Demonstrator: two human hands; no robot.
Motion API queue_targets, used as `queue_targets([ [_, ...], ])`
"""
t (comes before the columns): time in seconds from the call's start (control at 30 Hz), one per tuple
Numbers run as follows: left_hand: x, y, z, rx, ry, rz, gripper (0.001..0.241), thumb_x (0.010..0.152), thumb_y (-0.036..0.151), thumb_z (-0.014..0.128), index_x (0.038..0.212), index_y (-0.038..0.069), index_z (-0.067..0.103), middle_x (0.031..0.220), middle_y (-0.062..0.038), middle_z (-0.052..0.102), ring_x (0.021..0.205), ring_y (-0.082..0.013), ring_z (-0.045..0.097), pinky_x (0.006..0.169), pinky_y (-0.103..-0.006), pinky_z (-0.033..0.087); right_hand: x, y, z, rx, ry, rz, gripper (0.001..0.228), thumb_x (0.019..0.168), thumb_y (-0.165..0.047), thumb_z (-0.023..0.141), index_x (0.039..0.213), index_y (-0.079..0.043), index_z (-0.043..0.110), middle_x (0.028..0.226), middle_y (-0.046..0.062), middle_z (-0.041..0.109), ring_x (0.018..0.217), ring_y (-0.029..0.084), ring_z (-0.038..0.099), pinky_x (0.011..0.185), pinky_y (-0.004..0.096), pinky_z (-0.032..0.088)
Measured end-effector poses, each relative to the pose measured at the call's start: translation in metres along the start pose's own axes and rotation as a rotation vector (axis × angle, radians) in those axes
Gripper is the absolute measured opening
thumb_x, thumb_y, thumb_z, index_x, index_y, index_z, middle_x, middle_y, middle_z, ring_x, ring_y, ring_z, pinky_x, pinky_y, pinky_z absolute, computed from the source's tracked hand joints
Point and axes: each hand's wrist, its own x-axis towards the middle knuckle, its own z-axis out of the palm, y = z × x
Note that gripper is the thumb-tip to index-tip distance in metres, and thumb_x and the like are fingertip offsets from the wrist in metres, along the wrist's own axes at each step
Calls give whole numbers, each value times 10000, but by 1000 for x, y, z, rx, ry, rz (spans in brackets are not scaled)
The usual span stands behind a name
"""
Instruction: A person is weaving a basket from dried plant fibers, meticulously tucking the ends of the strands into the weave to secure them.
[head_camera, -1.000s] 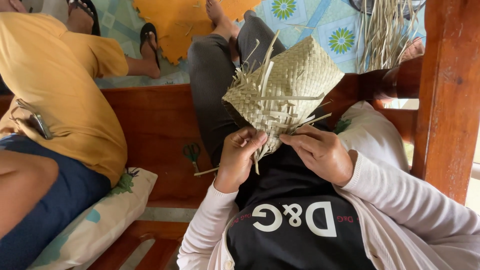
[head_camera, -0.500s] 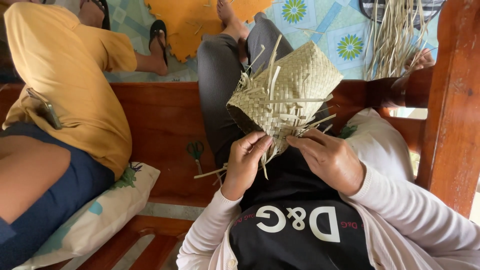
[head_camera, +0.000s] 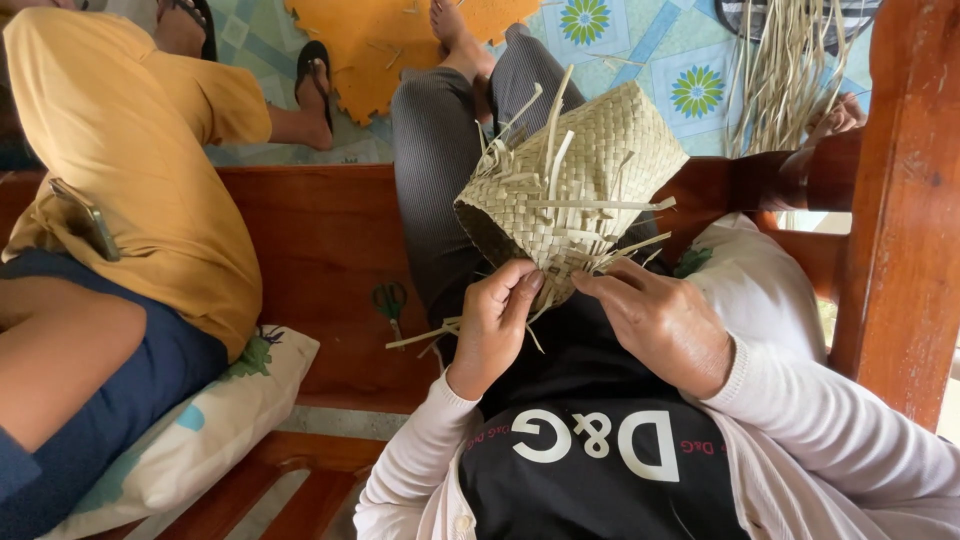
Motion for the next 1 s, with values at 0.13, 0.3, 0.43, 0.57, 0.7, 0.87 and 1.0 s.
queue_targets([
  [0.13,0,1,2,56,-4,21,179,1021,-3,537,948,3,699,554,-38,476,581,-75,393,520,-261,390,1,-5,-6,-100,-30,-9,285,924,37,624,1063,-186,735,705,-28,559,469,146,603,485,270,554],
  [0.3,1,-1,-3,-8,-17,40,172,1036,44,558,923,16,685,573,-9,448,614,-77,389,554,-258,394,1,7,8,279,24,58,241,970,30,612,1072,-128,762,733,19,597,532,197,626,532,265,556],
  [0.43,1,-12,-5,-22,-30,33,164,1031,53,573,914,21,683,580,3,446,625,-79,380,555,-260,395,2,8,9,363,18,69,190,972,20,630,1030,-102,764,732,25,630,545,202,644,541,264,562],
  [0.57,4,-8,-7,-17,-42,45,178,1026,57,581,878,24,675,567,-6,456,623,-78,390,553,-264,400,-3,14,15,500,-5,123,137,972,9,645,978,-83,746,697,29,606,534,180,605,516,264,532],
  [0.7,5,5,-3,55,3,91,159,1015,54,600,874,18,662,560,-55,483,615,-85,404,552,-287,423,3,12,9,285,75,-12,162,960,33,655,1009,-86,754,748,36,634,526,201,611,514,274,540],
  [0.87,3,5,0,83,30,129,159,1020,47,579,883,0,643,554,-97,478,588,-107,423,542,-311,426,1,16,6,175,80,-88,215,945,53,647,1026,-107,765,749,26,626,550,193,616,518,271,547],
  [1.0,1,1,2,90,34,141,191,1041,60,544,880,4,630,561,-101,488,584,-111,431,541,-318,428,6,12,9,531,83,54,132,949,14,672,990,-69,766,700,29,615,517,171,587,481,258,505],
])
